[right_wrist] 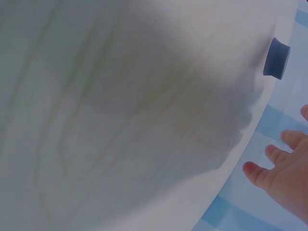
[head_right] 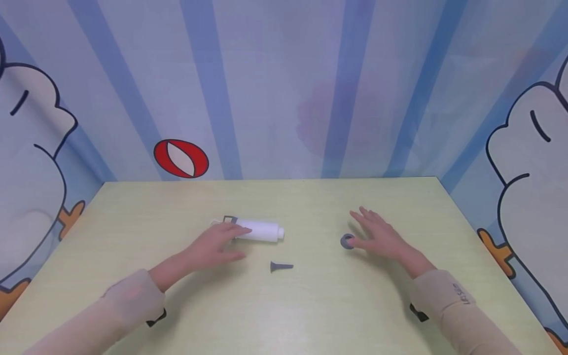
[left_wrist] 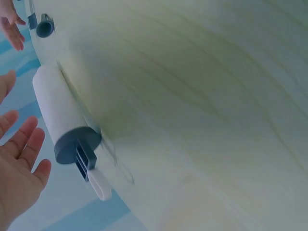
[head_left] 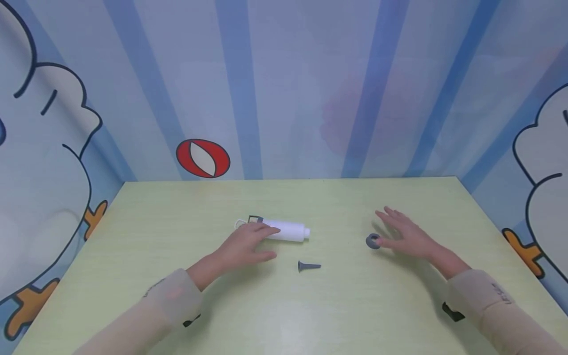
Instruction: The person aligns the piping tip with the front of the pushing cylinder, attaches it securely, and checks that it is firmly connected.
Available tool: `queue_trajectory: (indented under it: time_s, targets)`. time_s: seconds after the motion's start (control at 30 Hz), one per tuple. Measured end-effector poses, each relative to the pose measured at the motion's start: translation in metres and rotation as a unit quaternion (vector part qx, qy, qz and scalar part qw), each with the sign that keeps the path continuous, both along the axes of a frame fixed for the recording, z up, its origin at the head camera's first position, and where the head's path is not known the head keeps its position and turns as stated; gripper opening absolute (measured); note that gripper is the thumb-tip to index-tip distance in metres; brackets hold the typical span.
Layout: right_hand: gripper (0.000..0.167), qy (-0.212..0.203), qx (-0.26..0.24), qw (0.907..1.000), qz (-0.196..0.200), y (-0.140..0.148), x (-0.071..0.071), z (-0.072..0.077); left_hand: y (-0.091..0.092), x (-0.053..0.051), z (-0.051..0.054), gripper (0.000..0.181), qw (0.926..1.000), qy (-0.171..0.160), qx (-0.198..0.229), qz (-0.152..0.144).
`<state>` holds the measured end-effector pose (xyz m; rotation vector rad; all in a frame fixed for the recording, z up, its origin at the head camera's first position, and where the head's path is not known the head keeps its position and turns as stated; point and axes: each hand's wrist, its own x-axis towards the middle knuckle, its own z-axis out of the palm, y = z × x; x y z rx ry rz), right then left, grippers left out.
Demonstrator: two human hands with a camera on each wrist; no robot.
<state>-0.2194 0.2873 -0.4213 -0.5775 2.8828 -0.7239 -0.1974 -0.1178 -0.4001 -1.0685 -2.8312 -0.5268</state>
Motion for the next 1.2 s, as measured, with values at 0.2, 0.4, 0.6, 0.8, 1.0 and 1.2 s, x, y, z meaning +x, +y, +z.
queue_trajectory:
  time_s: [0.2,0.4,0.6,0.8,1.0,1.2]
  targets:
    - [0.078,-0.006,-0.033,0.9994,0.004,-0.005,0.000,-0.001,0.018,-0.001,-0.004,0.042,0.9945,-0.104,-0.004,-0.009]
    - [0.071,-0.018,-0.077,0.9969,0.006,-0.007,0.002,-0.001,0.030,0.000,-0.009,0.031,0.9920,-0.120,-0.002,-0.037]
    - [0.062,-0.035,-0.105,0.9938,0.003,-0.007,0.004,-0.001,0.039,0.000,-0.015,0.025,0.9914,-0.109,-0.008,-0.072]
    - [0.057,-0.069,-0.128,0.9894,0.004,-0.007,0.003,-0.004,0.046,-0.001,-0.021,0.021,0.9912,-0.106,-0.022,-0.075]
    - [0.056,-0.078,-0.128,0.9886,0.010,-0.008,0.004,-0.004,0.051,-0.003,-0.025,0.020,0.9906,-0.112,-0.017,-0.076]
    - [0.053,-0.067,-0.119,0.9905,0.011,-0.010,0.004,-0.005,0.054,-0.005,-0.029,0.017,0.9894,-0.125,-0.015,-0.072]
